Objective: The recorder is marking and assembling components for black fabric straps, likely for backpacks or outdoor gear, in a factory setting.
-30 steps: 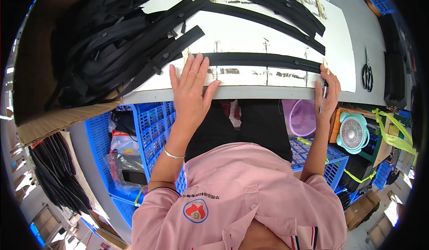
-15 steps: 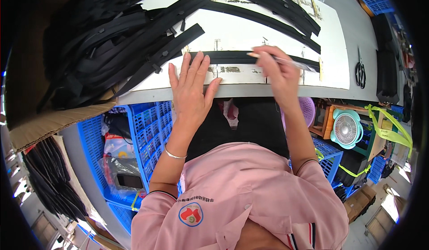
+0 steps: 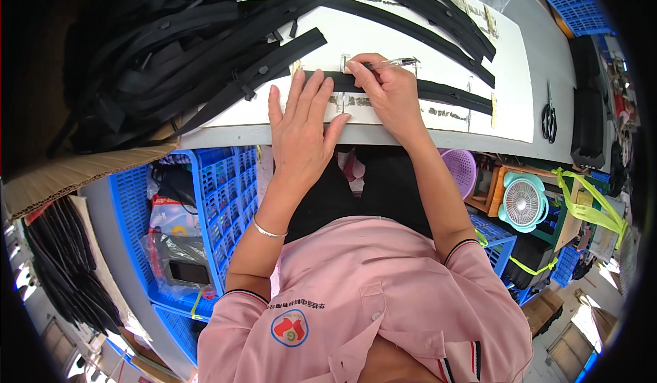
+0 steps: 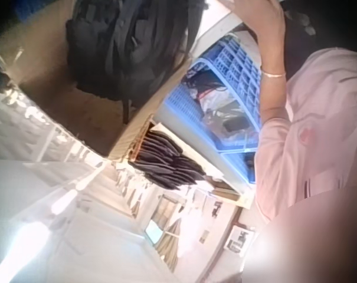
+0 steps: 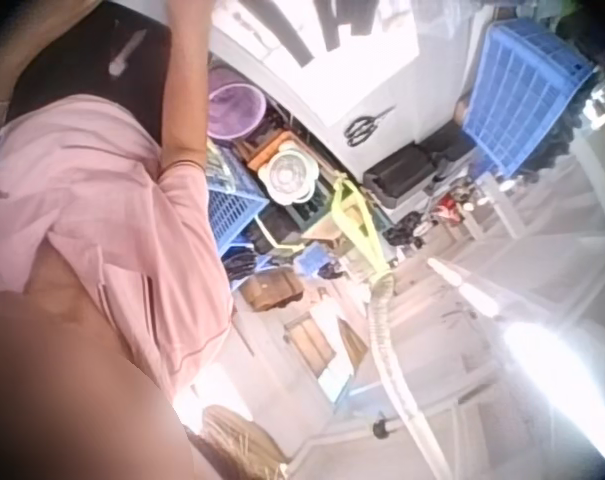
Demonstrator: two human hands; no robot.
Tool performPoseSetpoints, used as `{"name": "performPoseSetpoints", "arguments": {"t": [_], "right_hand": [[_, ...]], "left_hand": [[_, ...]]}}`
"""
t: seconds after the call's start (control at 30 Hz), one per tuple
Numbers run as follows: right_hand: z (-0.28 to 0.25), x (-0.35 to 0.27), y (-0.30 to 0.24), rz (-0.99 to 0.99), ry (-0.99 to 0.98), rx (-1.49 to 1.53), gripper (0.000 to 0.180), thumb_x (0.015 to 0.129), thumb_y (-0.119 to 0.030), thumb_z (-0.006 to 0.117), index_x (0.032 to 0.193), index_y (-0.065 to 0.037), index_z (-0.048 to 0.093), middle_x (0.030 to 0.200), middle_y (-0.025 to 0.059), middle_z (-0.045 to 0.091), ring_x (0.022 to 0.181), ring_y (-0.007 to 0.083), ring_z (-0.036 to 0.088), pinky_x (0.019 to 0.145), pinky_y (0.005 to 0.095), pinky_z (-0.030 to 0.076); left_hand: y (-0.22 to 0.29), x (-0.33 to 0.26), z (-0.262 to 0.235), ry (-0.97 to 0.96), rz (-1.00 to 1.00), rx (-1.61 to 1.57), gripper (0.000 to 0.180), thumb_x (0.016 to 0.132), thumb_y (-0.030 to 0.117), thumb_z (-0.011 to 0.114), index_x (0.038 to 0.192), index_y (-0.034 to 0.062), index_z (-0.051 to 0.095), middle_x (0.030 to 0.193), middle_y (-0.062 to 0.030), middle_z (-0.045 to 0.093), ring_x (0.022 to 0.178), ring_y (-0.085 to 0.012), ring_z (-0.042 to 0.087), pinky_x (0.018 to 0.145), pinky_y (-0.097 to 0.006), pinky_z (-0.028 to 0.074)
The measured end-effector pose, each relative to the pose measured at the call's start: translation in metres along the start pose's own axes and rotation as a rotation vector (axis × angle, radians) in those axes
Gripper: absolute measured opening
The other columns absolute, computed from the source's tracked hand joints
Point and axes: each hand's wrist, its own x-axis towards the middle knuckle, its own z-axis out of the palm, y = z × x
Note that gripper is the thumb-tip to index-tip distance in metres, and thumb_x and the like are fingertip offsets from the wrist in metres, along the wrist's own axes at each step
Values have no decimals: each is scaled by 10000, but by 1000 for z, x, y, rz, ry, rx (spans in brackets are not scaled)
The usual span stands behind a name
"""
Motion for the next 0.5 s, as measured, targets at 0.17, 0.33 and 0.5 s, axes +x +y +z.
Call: {"name": "performPoseSetpoints", "arguments": {"t": [0.17, 0.33, 0.5], "right_hand": [[-4, 0, -5, 36, -44, -90, 221, 1008, -178, 679, 1096, 16, 739, 811, 64, 726, 706, 88, 628, 659, 239, 504], [-10, -4, -1, 75, -120, 105, 204, 1001, -148, 671, 1063, 34, 740, 822, 54, 732, 692, 77, 616, 636, 231, 488], [-9, -5, 0, -6, -140, 50, 207, 994, -137, 671, 977, 54, 750, 846, 49, 744, 662, 73, 604, 615, 232, 479]], "left_hand": [[0, 0, 0, -19, -6, 4, 528, 963, 289, 710, 1425, 69, 580, 1501, -105, 556, 1473, -316, 429, 1239, -539, 170], [0, -1, 1, -21, -12, 23, 521, 966, 292, 703, 1421, 68, 586, 1506, -105, 552, 1488, -312, 410, 1243, -536, 164], [1, 0, 1, 0, 3, 28, 536, 941, 309, 726, 1392, 46, 606, 1454, -122, 592, 1464, -321, 443, 1235, -549, 168]]}}
